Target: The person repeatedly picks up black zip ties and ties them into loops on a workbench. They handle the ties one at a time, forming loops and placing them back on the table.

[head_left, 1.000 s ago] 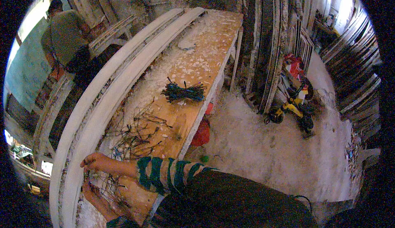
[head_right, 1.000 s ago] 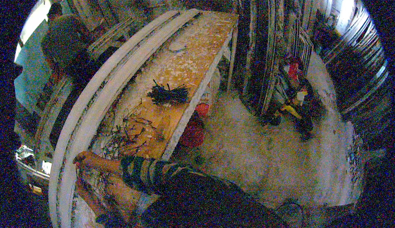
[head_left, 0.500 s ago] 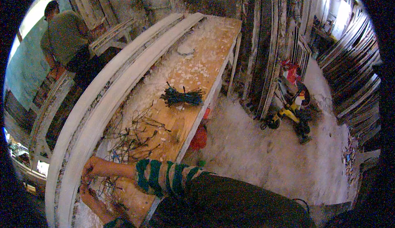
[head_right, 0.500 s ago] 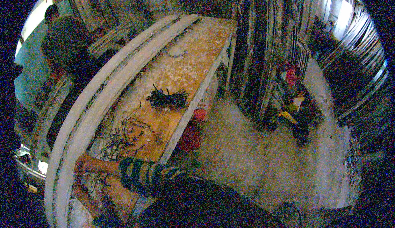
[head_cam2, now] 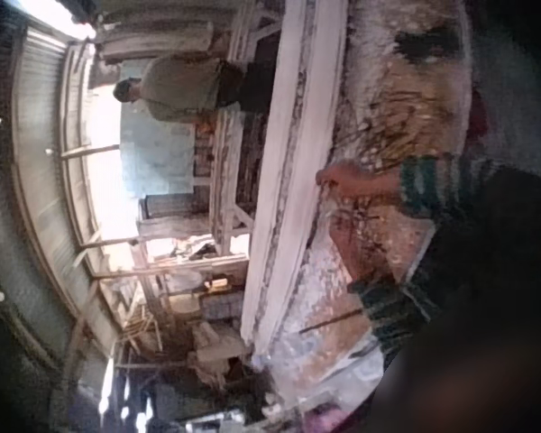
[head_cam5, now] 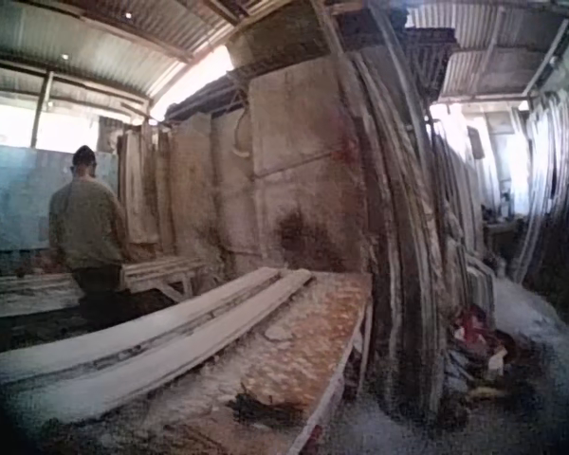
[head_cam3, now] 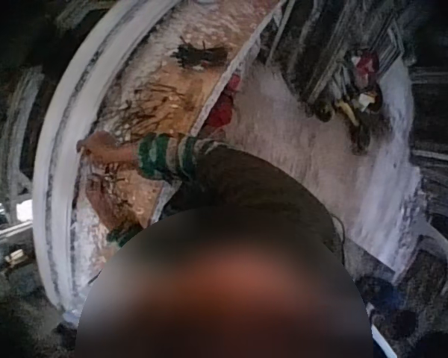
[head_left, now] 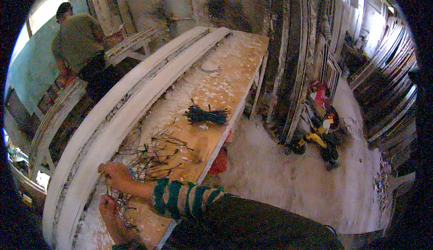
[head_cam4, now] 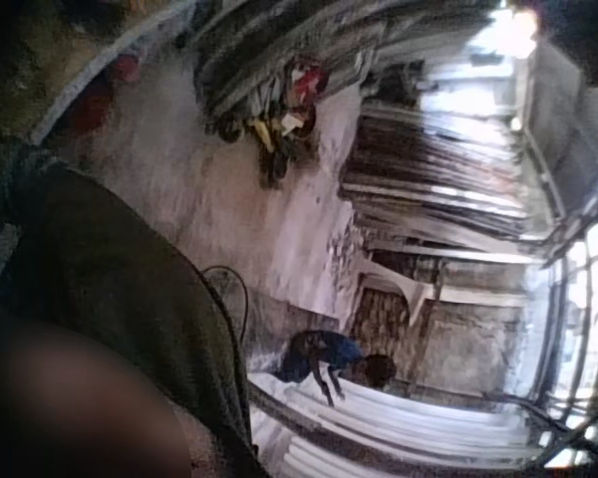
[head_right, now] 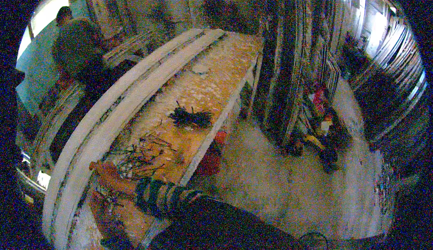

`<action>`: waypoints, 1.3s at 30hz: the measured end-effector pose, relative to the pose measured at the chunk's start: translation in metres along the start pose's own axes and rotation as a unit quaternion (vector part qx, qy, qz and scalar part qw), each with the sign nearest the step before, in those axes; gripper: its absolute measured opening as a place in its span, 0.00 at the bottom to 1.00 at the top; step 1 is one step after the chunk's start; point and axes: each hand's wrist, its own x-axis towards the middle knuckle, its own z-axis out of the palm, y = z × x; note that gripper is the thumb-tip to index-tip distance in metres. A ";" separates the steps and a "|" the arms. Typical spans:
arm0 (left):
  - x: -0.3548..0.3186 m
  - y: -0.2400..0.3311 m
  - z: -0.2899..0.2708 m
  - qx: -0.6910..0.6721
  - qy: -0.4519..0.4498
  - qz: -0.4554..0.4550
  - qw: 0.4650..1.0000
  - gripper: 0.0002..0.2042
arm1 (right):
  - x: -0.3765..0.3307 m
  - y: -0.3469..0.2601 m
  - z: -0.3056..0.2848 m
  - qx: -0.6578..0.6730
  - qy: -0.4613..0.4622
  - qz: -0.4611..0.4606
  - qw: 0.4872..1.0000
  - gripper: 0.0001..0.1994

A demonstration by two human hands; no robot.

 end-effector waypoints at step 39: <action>0.022 -0.039 -0.060 0.112 0.055 0.029 0.992 0.08 | -0.018 0.018 0.018 0.295 -0.155 0.114 0.936 0.07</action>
